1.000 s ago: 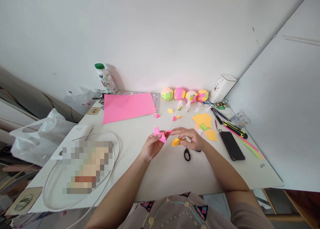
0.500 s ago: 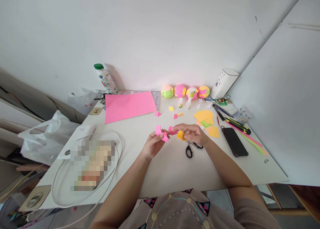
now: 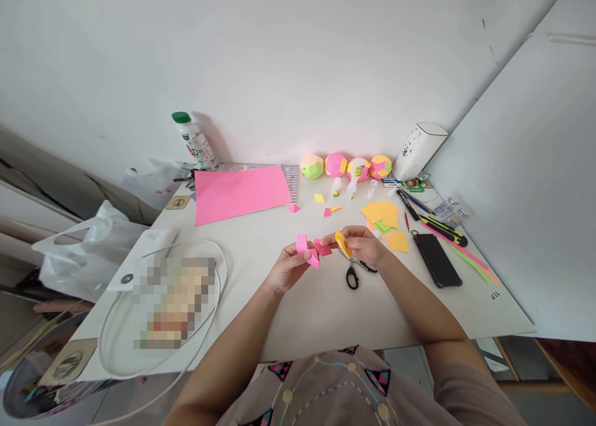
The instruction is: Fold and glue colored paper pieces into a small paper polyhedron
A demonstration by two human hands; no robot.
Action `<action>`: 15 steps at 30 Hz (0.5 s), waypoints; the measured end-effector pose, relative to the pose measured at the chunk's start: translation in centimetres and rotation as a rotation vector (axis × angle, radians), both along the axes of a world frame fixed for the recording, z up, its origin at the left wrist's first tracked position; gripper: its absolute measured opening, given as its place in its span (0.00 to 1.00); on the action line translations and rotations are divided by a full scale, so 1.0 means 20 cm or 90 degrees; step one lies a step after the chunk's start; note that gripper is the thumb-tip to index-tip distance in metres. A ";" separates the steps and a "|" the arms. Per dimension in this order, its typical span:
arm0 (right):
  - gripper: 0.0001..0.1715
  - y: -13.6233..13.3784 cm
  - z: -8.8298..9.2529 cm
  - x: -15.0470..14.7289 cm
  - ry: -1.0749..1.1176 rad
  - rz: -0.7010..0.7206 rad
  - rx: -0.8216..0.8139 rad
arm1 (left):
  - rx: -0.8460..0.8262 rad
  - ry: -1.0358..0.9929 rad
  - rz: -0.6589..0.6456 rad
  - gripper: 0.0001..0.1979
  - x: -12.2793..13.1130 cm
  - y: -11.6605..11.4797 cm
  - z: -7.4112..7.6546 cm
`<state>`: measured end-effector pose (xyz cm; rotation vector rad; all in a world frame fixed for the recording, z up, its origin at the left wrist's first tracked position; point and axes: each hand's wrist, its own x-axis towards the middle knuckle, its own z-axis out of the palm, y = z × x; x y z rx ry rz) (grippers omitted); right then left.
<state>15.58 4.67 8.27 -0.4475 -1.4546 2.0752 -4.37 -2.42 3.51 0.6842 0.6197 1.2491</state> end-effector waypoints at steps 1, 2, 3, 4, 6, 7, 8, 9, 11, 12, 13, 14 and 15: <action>0.08 0.00 0.00 0.00 0.003 0.002 -0.002 | -0.002 -0.002 0.000 0.08 0.00 0.00 0.00; 0.08 0.00 0.00 0.00 0.005 0.003 -0.002 | -0.002 -0.004 -0.001 0.08 0.00 0.00 0.00; 0.07 0.00 0.00 0.00 0.006 0.005 -0.001 | -0.003 -0.006 -0.002 0.08 0.00 0.00 0.00; 0.07 0.00 0.00 0.00 0.006 0.006 0.000 | -0.005 -0.009 -0.002 0.08 0.00 0.00 0.00; 0.08 0.00 0.01 0.00 0.000 0.004 0.002 | -0.015 -0.014 0.003 0.09 0.00 0.00 -0.01; 0.08 0.00 0.01 0.00 -0.005 0.003 0.003 | -0.022 -0.017 0.007 0.09 0.00 0.00 -0.01; 0.09 -0.01 0.01 -0.01 -0.009 0.002 0.004 | -0.029 -0.019 0.011 0.10 0.00 0.00 -0.01; 0.09 -0.01 0.01 -0.01 -0.012 0.003 0.006 | -0.035 -0.021 0.013 0.11 0.00 0.00 -0.01; 0.09 -0.01 0.01 -0.01 -0.013 0.008 0.005 | -0.043 -0.020 0.015 0.12 0.00 0.00 -0.02; 0.08 -0.01 0.01 -0.01 -0.011 0.010 0.003 | -0.044 -0.019 0.014 0.12 0.00 0.00 -0.02; 0.08 -0.01 0.01 -0.01 -0.007 0.012 0.002 | -0.042 -0.017 0.013 0.12 0.00 0.00 -0.02; 0.07 -0.01 0.01 -0.01 -0.004 0.011 0.000 | -0.040 -0.016 0.013 0.11 0.00 0.00 -0.02; 0.07 -0.01 0.01 -0.01 -0.002 0.010 -0.001 | -0.036 -0.013 0.013 0.11 0.00 0.00 -0.02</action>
